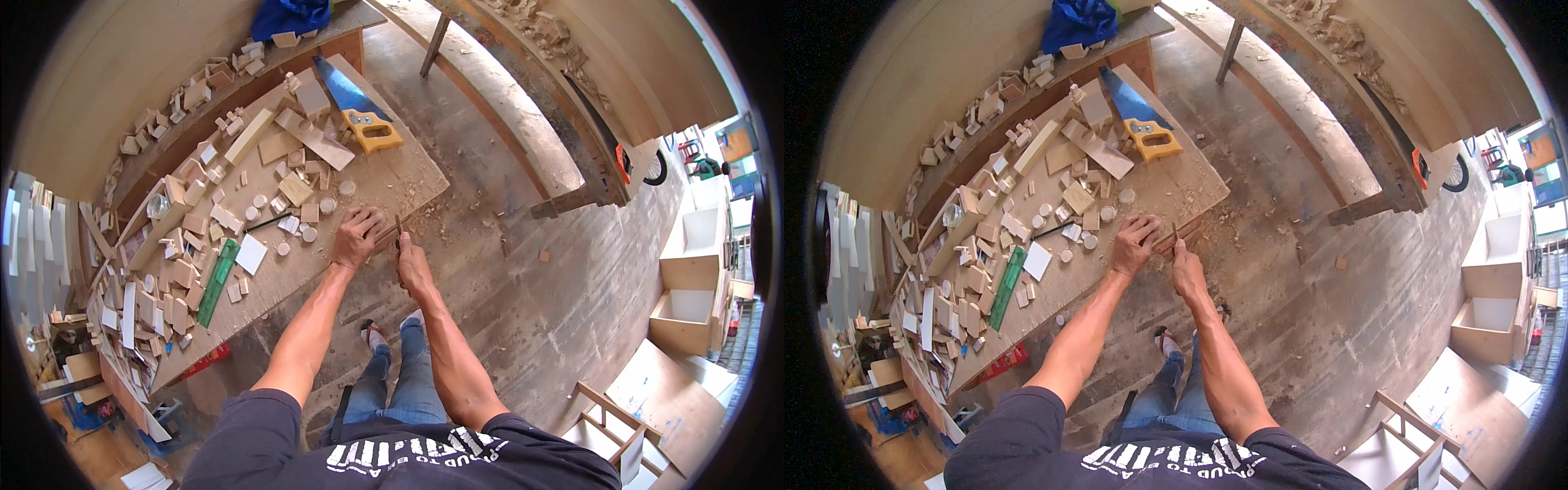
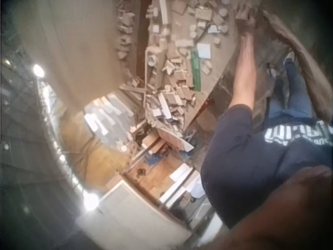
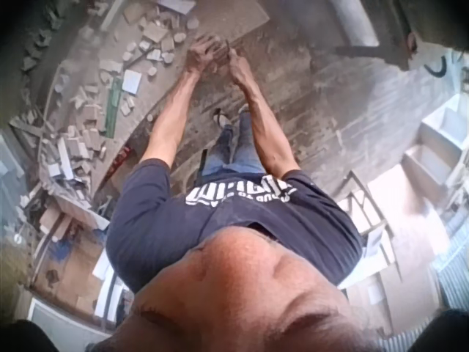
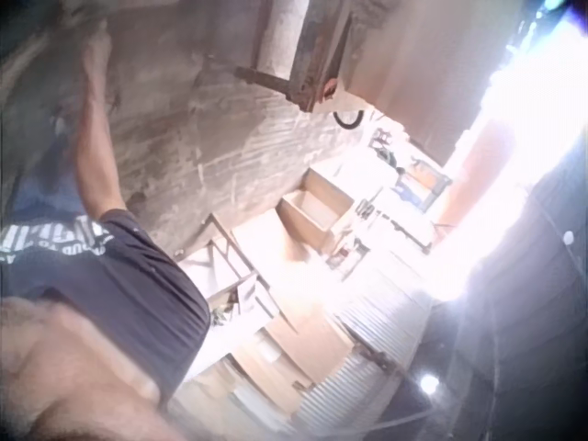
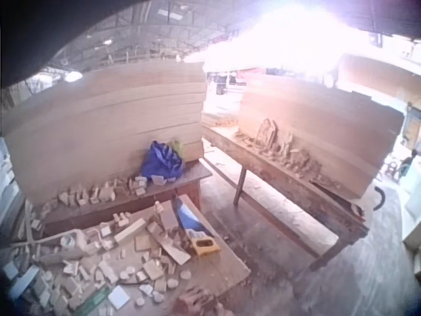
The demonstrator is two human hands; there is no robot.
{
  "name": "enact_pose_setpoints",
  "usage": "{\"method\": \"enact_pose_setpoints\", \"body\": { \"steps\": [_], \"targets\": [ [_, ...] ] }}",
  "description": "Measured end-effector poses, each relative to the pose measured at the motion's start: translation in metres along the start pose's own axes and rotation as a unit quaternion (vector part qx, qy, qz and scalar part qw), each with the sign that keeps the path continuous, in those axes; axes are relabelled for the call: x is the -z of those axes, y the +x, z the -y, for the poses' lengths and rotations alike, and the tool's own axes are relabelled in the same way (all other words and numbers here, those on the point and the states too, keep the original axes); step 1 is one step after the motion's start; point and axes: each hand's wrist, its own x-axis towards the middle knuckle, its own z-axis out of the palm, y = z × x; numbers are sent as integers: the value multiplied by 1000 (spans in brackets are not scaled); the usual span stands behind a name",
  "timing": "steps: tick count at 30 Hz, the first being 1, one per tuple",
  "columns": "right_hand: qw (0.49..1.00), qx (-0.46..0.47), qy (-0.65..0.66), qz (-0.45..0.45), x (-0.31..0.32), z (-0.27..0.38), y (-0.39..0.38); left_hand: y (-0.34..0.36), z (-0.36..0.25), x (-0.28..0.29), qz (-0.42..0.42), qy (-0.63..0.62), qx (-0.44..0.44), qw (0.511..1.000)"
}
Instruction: The person carves a small circular piece of wood using a hand tool while holding it against a workbench cluttered with wood scraps.
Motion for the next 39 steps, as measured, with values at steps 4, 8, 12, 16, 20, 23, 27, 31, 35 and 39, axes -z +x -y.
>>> {"method": "enact_pose_setpoints", "body": {
  "steps": [4, 8, 12, 16, 20, 23, 27, 31, 35, 39],
  "targets": [
    [996, 81, -10, -32, -8, -6, 10, 1, -8, 0, 15, 27, 2, 1000],
    [999, 33, -41, -11, -17, -17, 25, 1, -7, -2, 23, 91, -50, 994],
    [997, 71, -25, -11, -21, -13, 17, -3, -4, -2, 29, 110, -46, 992],
    [997, 67, -47, -15, -21, -5, 13, -2, -4, -1, 26, 109, -48, 993],
    [993, 79, -81, -30, -24, -7, 17, 0, -9, 0, 23, 98, -52, 994],
    [990, 103, -93, -33, -27, -4, 22, 1, -5, 2, 19, 89, -44, 995],
    [979, 116, -146, -85, -28, -16, 29, -1, -17, -1, 28, 50, -22, 998],
    [969, 86, -216, -82, -24, -16, 13, -1, -3, 0, 19, 22, -13, 999],
    [982, 97, -158, -30, -11, -4, 6, -4, 14, 7, 36, -13, -7, 999],
    [988, 108, -101, -43, 0, -15, 4, -1, 0, 9, -11, -51, 39, 998]
  ]
}}
